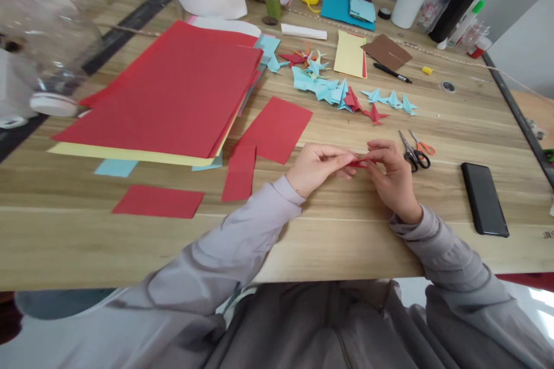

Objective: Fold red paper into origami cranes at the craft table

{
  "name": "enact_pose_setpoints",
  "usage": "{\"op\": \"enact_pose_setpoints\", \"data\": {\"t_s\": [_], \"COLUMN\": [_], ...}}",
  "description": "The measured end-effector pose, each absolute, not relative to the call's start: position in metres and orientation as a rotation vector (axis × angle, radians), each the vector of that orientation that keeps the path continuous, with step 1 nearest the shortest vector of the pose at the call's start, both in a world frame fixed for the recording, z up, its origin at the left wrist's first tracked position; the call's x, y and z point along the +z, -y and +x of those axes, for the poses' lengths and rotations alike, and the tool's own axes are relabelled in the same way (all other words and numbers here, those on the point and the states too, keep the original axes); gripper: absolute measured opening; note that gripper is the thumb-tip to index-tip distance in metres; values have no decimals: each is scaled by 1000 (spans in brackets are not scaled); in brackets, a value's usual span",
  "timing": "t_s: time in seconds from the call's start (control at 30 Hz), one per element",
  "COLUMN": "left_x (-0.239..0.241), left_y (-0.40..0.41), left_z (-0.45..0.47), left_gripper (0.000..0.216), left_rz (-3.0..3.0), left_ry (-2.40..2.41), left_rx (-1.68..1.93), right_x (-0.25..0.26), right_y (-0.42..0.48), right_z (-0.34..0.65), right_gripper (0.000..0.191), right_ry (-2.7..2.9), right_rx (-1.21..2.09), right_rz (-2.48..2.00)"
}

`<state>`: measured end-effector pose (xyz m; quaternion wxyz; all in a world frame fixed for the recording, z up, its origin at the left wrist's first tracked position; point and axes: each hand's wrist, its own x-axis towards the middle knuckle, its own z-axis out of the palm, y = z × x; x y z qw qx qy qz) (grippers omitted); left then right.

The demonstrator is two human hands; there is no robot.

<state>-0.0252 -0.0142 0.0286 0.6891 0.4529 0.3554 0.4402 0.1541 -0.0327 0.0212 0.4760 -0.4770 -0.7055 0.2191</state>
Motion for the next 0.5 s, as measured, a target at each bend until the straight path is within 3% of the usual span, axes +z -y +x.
{"op": "enact_pose_setpoints", "data": {"t_s": [0.17, 0.3, 0.4, 0.5], "left_x": [22, 21, 22, 22], "left_y": [12, 10, 11, 14], "left_z": [-24, -24, -23, -22], "left_gripper": [25, 16, 8, 5], "left_rz": [938, 1065, 1277, 1433], "left_ry": [-804, -917, -984, -974], "left_rx": [1086, 1246, 1316, 1320], "right_x": [21, 27, 30, 26], "right_y": [35, 40, 43, 44], "right_z": [153, 148, 142, 138], "right_gripper": [42, 32, 53, 51], "right_ry": [1558, 1444, 1503, 1487], "right_rx": [550, 767, 1088, 1181], "right_rz": [-1205, -1242, -1277, -1270]}}
